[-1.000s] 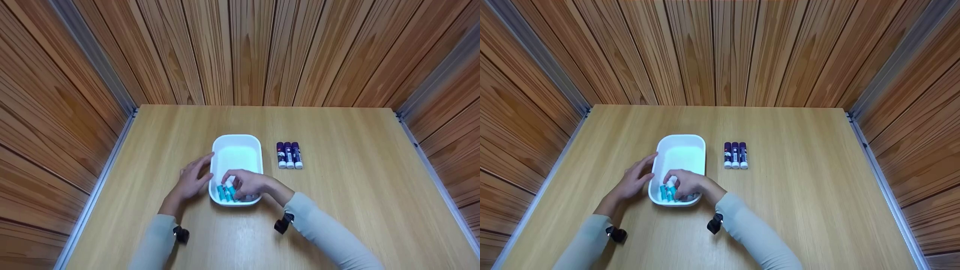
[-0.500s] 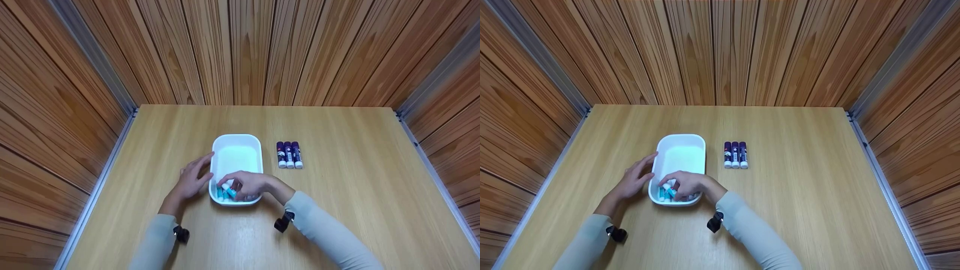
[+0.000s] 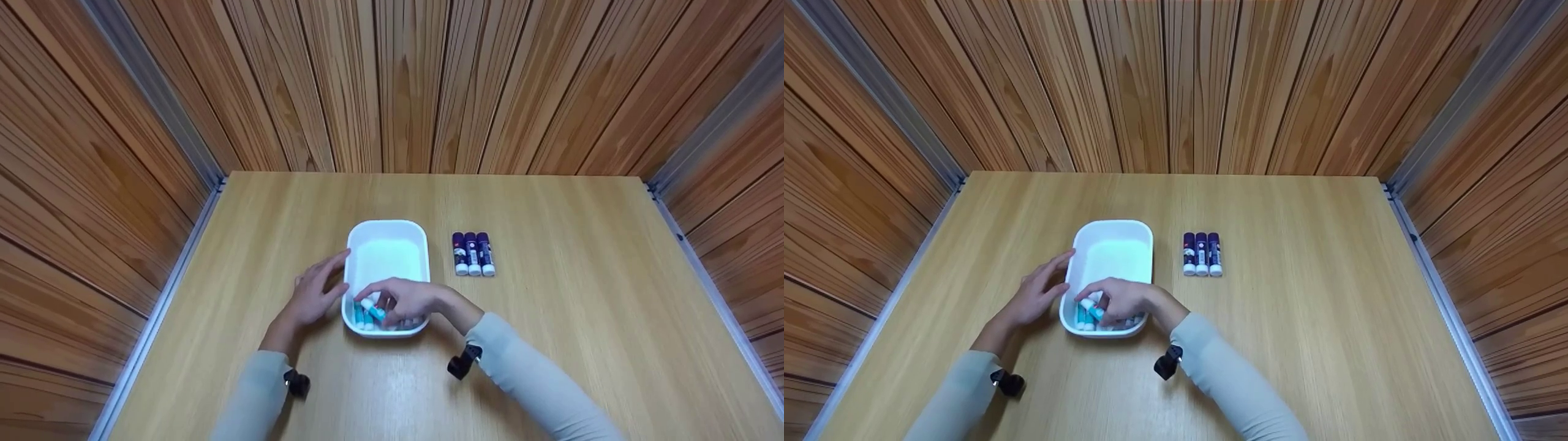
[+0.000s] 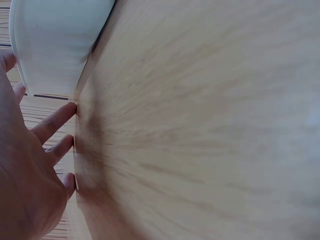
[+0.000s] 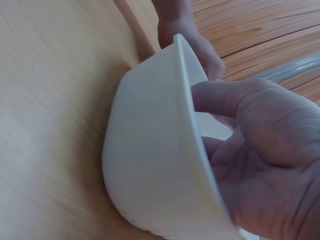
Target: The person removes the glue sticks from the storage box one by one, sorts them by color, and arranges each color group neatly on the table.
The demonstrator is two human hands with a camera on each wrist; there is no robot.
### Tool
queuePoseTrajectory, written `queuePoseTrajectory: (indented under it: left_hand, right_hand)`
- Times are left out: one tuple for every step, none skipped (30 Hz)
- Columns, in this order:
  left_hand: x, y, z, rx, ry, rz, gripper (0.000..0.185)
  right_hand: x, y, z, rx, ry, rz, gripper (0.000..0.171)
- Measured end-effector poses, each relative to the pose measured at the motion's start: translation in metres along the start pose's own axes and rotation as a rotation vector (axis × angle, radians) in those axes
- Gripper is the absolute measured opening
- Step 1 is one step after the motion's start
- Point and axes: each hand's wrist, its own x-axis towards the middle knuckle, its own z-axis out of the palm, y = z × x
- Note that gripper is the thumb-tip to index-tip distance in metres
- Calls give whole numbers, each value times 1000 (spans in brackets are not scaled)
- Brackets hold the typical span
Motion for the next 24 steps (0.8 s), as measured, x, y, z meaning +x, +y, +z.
queuePoseTrajectory:
  left_hand:
    - [0, 0, 0, -2, 0, 0, 74]
    - [0, 0, 0, -2, 0, 1, 74]
    - [0, 0, 0, -1, 1, 1, 74]
    - [0, 0, 0, -2, 1, 5, 74]
    - [-1, 0, 0, -1, 1, 6, 74]
    - [-1, 0, 0, -1, 2, 5, 73]
    - [-1, 0, 0, 2, 3, 2, 73]
    - [-1, 0, 0, 5, 3, -1, 73]
    - [-2, 0, 0, 5, 4, -4, 72]
    - [-2, 0, 0, 7, 4, -6, 72]
    - [-2, 0, 0, 8, 3, -10, 72]
    - [-2, 0, 0, 7, 3, -11, 73]
    - [-3, 0, 0, 8, 3, -12, 73]
    - [-3, 1, 0, 7, 3, -11, 73]
    - [-3, 1, 0, 8, 4, -11, 73]
    - [-3, 1, 1, 8, 6, -11, 73]
    - [-3, 1, 1, 8, 6, -11, 74]
    - [-3, 1, 1, 9, 8, -12, 74]
    - [-3, 1, 1, 12, 10, -13, 74]
    - [-3, 1, 1, 13, 10, -15, 75]
    - [-3, 1, 1, 14, 11, -16, 75]
    - [-3, 1, 1, 15, 12, -16, 75]
    - [-3, 1, 1, 16, 12, -16, 75]
    - [-3, 1, 1, 15, 13, -14, 75]
  right_hand:
    - [0, -1, -1, -9, 5, -10, 66]
    - [-1, -2, -3, -19, 12, -22, 66]
    - [-1, -3, -5, -29, 19, -36, 67]
    - [-2, -4, -6, -35, 28, -47, 67]
    - [-2, -4, -8, -41, 37, -59, 67]
    - [-3, -5, -9, -43, 45, -66, 67]
    - [-4, -5, -10, -41, 52, -74, 67]
    - [-5, -6, -11, -38, 56, -82, 67]
    - [-6, -6, -11, -36, 57, -90, 68]
    - [-7, -6, -12, -35, 60, -95, 68]
    - [-8, -6, -12, -33, 61, -99, 67]
    - [-10, -6, -11, -31, 62, -102, 67]
    - [-11, -6, -12, -28, 64, -103, 67]
    - [-12, -6, -12, -24, 66, -103, 67]
    - [-14, -6, -12, -22, 70, -104, 67]
    - [-15, -6, -12, -18, 76, -106, 66]
    - [-17, -7, -13, -17, 81, -110, 66]
    - [-19, -7, -14, -16, 86, -115, 66]
    - [-21, -8, -15, -14, 91, -118, 66]
    - [-24, -9, -16, -12, 95, -122, 66]
    - [-26, -10, -18, -11, 100, -128, 66]
    - [-29, -10, -19, -8, 104, -131, 66]
    - [-32, -10, -20, -4, 108, -135, 66]
    - [-34, -10, -22, 1, 113, -137, 66]
